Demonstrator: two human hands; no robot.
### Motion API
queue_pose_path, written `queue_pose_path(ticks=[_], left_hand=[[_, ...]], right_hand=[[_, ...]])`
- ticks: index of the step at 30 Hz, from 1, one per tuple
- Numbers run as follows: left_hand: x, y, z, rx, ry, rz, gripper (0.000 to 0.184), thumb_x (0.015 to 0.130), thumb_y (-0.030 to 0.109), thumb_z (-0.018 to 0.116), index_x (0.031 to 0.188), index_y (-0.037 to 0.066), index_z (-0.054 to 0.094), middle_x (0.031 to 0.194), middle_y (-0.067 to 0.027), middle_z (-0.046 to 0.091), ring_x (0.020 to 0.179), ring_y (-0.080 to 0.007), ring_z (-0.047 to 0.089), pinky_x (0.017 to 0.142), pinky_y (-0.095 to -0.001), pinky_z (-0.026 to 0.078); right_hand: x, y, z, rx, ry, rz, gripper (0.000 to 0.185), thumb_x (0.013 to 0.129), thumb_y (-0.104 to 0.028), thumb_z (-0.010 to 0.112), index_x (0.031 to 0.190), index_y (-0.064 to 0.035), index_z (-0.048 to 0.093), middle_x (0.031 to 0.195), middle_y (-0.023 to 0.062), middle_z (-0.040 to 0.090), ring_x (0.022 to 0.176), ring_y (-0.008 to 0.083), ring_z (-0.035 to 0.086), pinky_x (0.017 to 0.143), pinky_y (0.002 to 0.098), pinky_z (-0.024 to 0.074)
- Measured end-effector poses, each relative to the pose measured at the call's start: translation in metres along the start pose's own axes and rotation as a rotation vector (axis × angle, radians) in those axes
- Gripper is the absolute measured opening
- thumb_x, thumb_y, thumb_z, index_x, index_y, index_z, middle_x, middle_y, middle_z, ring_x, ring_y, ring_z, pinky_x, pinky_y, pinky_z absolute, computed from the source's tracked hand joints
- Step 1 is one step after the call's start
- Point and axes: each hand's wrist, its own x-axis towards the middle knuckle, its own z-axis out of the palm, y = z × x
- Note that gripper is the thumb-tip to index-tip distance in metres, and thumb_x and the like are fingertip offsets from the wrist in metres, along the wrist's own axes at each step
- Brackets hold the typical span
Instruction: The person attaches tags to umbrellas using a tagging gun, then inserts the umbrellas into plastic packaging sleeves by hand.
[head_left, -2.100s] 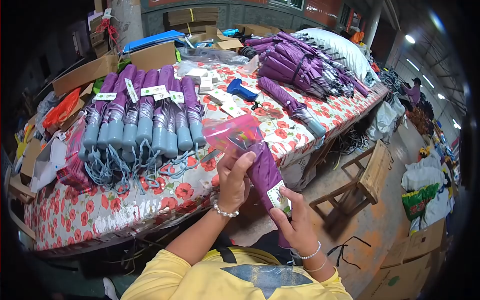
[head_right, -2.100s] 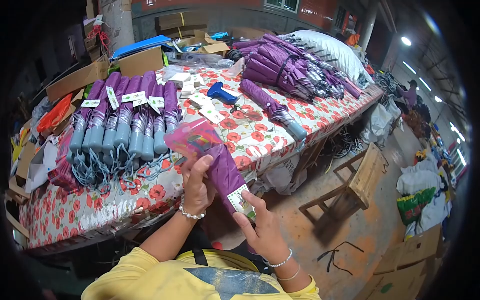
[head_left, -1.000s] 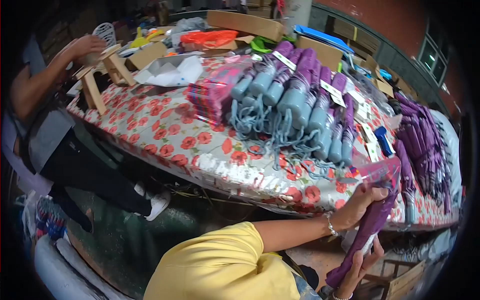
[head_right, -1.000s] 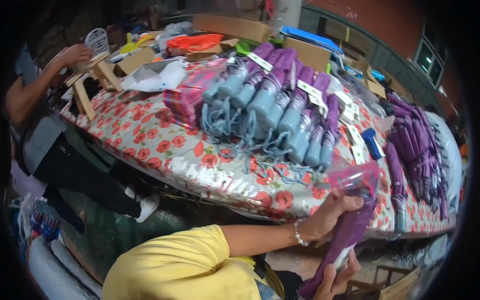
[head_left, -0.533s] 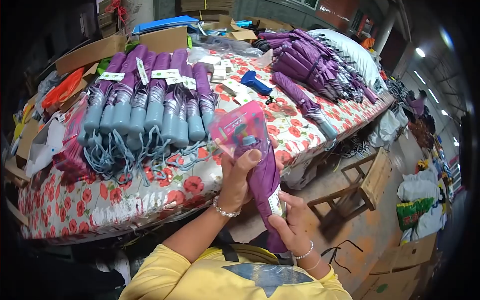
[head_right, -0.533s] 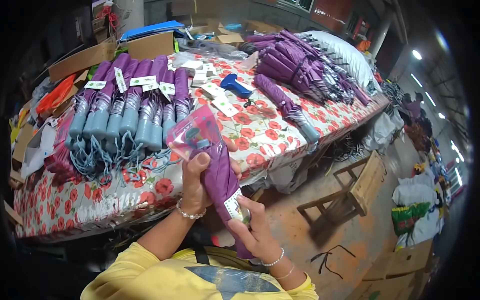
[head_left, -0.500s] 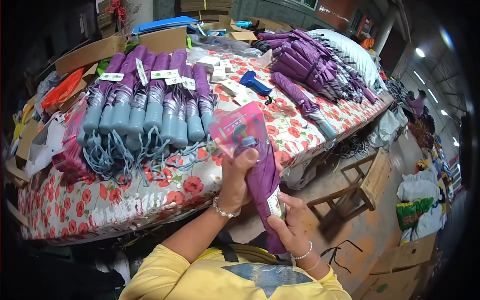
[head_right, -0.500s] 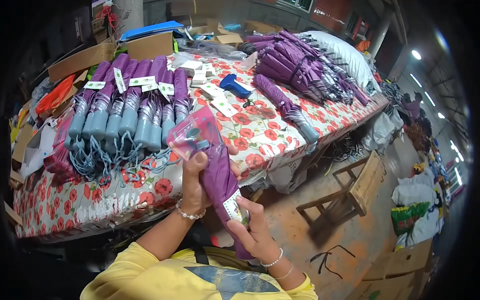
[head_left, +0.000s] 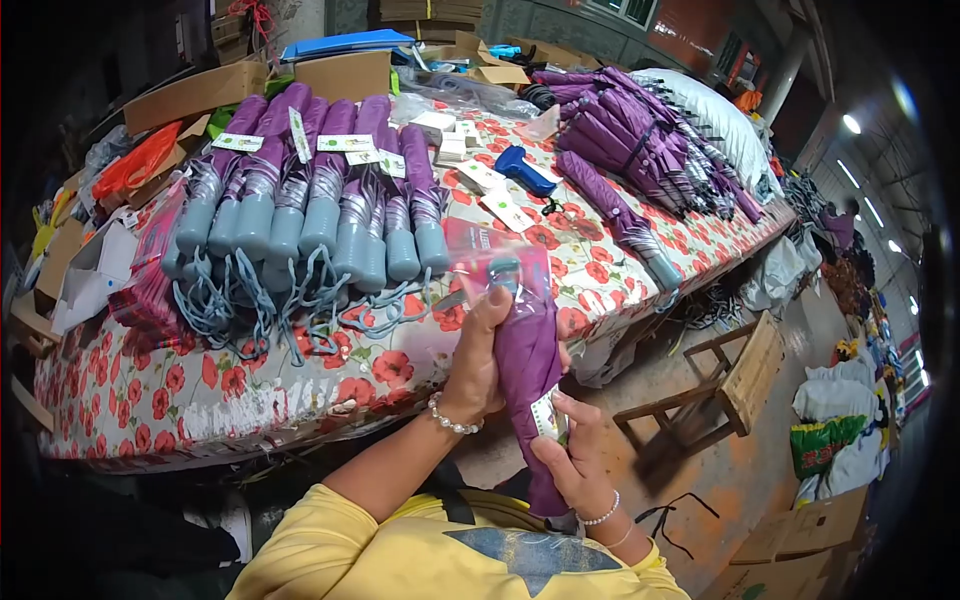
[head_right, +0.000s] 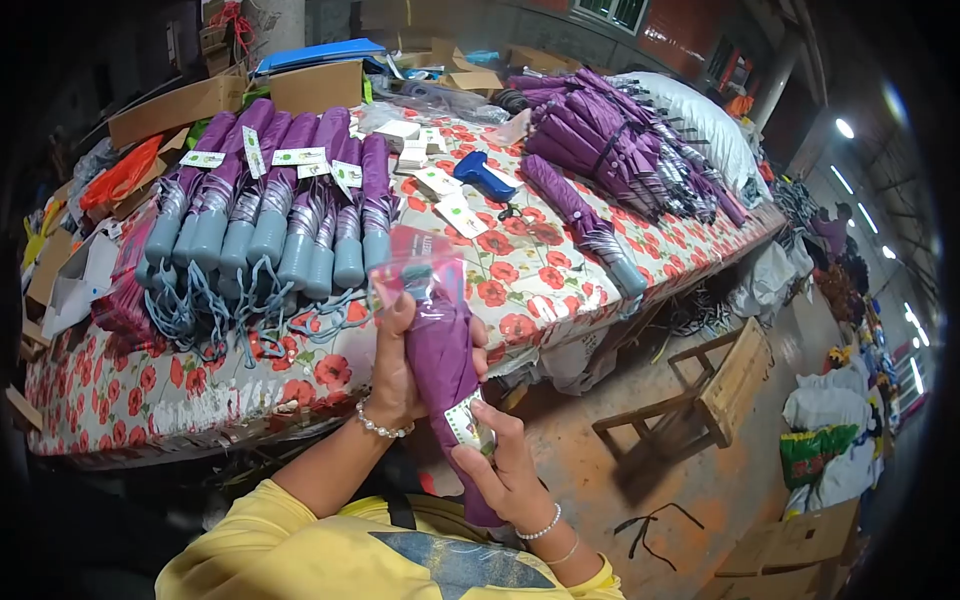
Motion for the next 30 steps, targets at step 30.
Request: queue_pose_path(ticks=[30], left_hand=[[0.003, 0.016, 0.023, 0.194, 0.048, 0.396, 0.042, 0.09, 0.035, 0.058, 0.117, 0.004, 0.051, 0.1, -0.0034, 0.058, 0.09, -0.0093, 0.054, 0.078, -0.0249, 0.046]], right_hand=[[0.034, -0.02, 0.037, 0.227, 0.397, 0.097, 0.053, 0.085, -0.031, 0.046, 0.123, 0.0048, 0.039, 0.119, 0.0121, 0.04, 0.113, 0.0203, 0.041, 0.098, 0.034, 0.0299]])
